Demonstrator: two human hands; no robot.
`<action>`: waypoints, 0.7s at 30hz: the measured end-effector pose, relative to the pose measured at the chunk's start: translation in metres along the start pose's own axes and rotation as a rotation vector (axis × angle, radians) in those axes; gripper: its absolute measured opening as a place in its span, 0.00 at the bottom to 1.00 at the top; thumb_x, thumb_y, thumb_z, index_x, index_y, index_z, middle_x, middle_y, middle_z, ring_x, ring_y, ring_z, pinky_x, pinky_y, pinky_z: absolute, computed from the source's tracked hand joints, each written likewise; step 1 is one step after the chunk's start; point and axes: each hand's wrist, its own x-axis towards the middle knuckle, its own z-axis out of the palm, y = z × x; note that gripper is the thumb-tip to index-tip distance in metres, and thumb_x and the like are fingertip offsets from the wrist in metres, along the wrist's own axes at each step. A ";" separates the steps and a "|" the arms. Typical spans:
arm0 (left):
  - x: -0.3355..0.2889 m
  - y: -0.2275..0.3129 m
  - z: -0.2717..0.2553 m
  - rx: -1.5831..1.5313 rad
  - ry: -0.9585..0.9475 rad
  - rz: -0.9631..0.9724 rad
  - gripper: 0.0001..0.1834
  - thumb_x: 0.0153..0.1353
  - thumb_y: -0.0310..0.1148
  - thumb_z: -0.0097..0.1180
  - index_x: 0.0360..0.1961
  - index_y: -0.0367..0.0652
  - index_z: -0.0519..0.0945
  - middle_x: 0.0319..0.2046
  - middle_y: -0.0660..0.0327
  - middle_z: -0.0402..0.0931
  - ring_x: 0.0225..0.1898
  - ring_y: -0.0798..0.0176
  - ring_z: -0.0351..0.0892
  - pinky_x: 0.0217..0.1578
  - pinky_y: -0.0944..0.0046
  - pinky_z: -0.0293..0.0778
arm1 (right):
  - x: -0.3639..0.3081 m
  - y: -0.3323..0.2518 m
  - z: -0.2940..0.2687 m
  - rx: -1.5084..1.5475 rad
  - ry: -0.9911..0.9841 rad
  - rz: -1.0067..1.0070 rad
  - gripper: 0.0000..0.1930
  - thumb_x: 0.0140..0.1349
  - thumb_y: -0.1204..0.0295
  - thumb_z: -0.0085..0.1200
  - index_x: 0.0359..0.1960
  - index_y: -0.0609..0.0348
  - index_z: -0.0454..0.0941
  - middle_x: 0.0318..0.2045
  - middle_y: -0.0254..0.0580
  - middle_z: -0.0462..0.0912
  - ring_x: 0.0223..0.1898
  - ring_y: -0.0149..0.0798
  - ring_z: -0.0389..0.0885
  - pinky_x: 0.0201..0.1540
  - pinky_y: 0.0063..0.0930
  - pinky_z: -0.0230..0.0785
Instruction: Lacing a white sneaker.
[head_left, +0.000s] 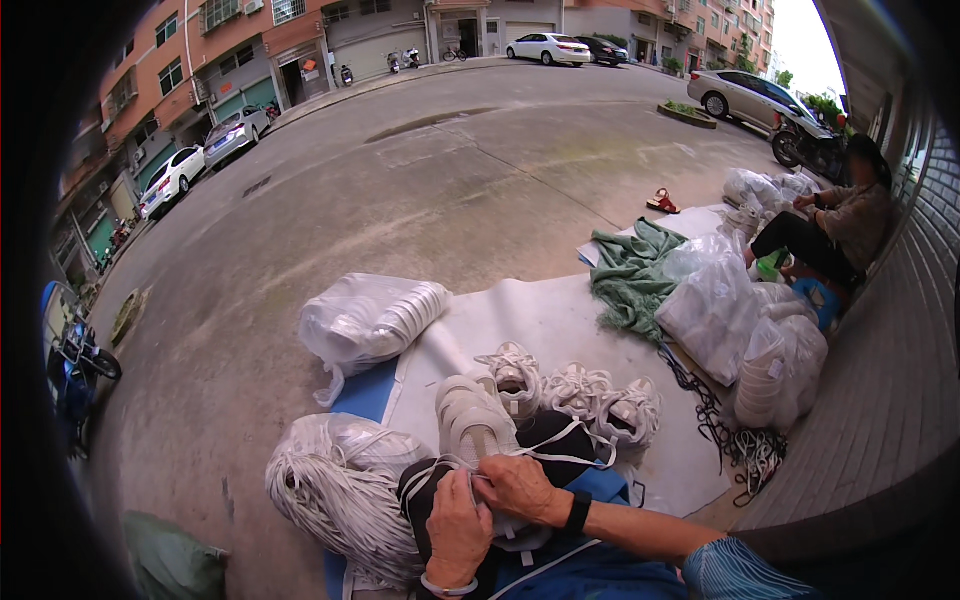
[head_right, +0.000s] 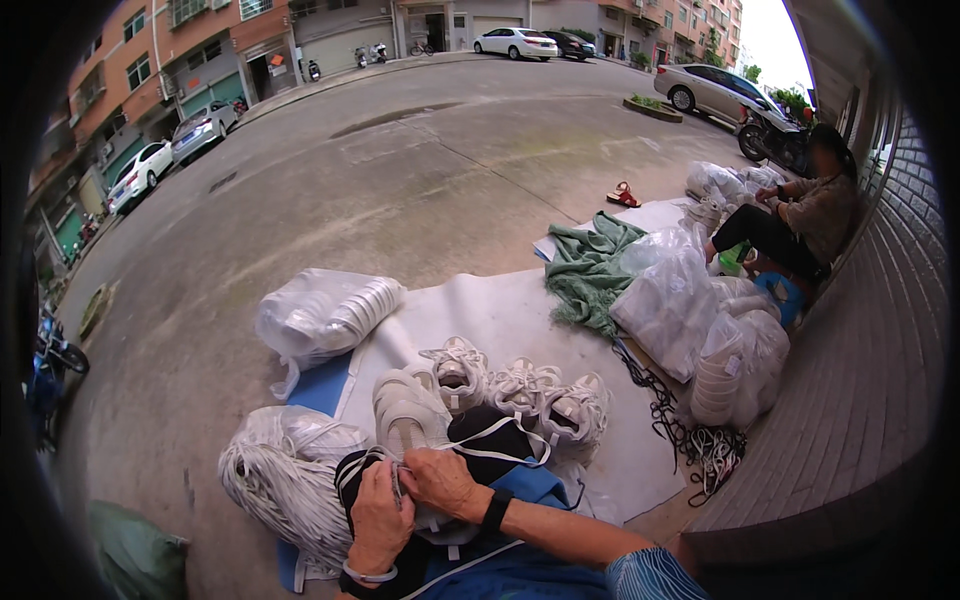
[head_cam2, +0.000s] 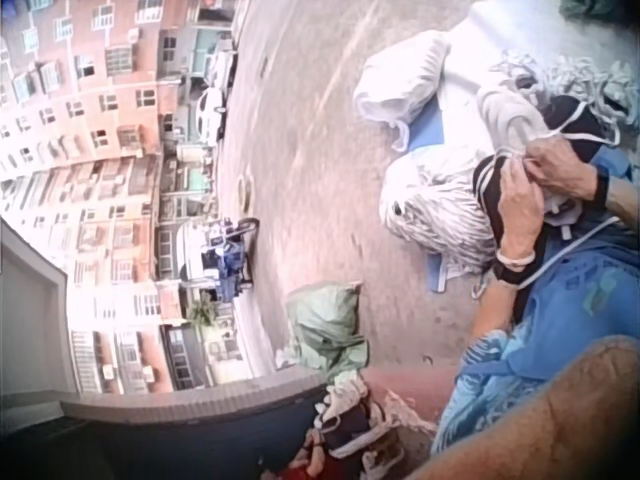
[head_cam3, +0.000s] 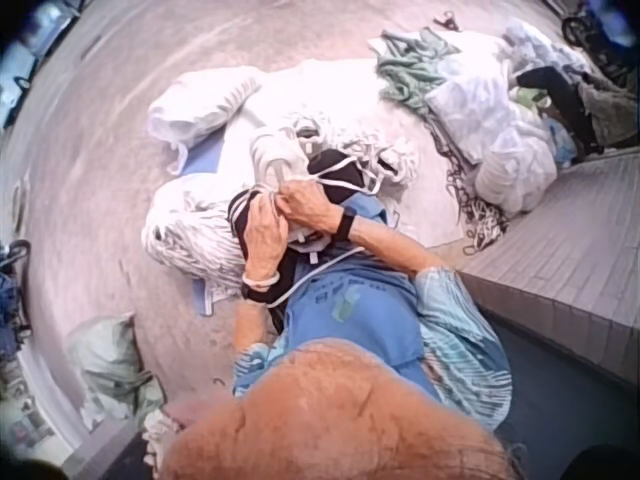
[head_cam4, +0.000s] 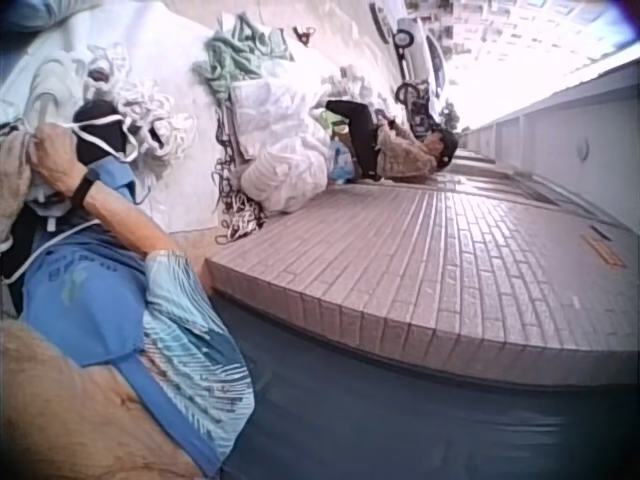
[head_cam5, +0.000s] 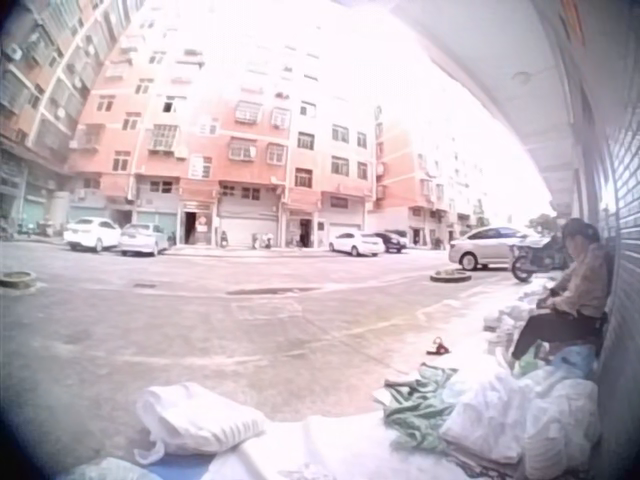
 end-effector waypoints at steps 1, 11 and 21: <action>0.000 0.001 0.000 -0.001 -0.003 -0.026 0.24 0.54 0.22 0.55 0.54 0.29 0.71 0.48 0.42 0.73 0.51 0.39 0.74 0.50 0.50 0.73 | 0.000 0.000 0.000 -0.007 -0.010 0.015 0.13 0.58 0.62 0.58 0.28 0.60 0.77 0.25 0.51 0.81 0.29 0.55 0.82 0.31 0.46 0.74; 0.001 -0.009 0.018 0.052 0.079 -0.054 0.22 0.57 0.22 0.53 0.54 0.29 0.70 0.48 0.42 0.72 0.48 0.38 0.75 0.48 0.49 0.74 | 0.001 -0.001 0.001 -0.013 -0.024 0.011 0.13 0.59 0.61 0.58 0.28 0.59 0.77 0.26 0.52 0.81 0.30 0.55 0.82 0.32 0.47 0.74; 0.001 -0.006 0.019 0.231 -0.028 -0.017 0.27 0.57 0.21 0.54 0.59 0.30 0.67 0.48 0.45 0.71 0.46 0.41 0.76 0.42 0.53 0.78 | 0.001 -0.004 -0.001 -0.078 -0.072 -0.033 0.14 0.63 0.62 0.53 0.31 0.62 0.77 0.29 0.55 0.82 0.31 0.58 0.83 0.32 0.48 0.75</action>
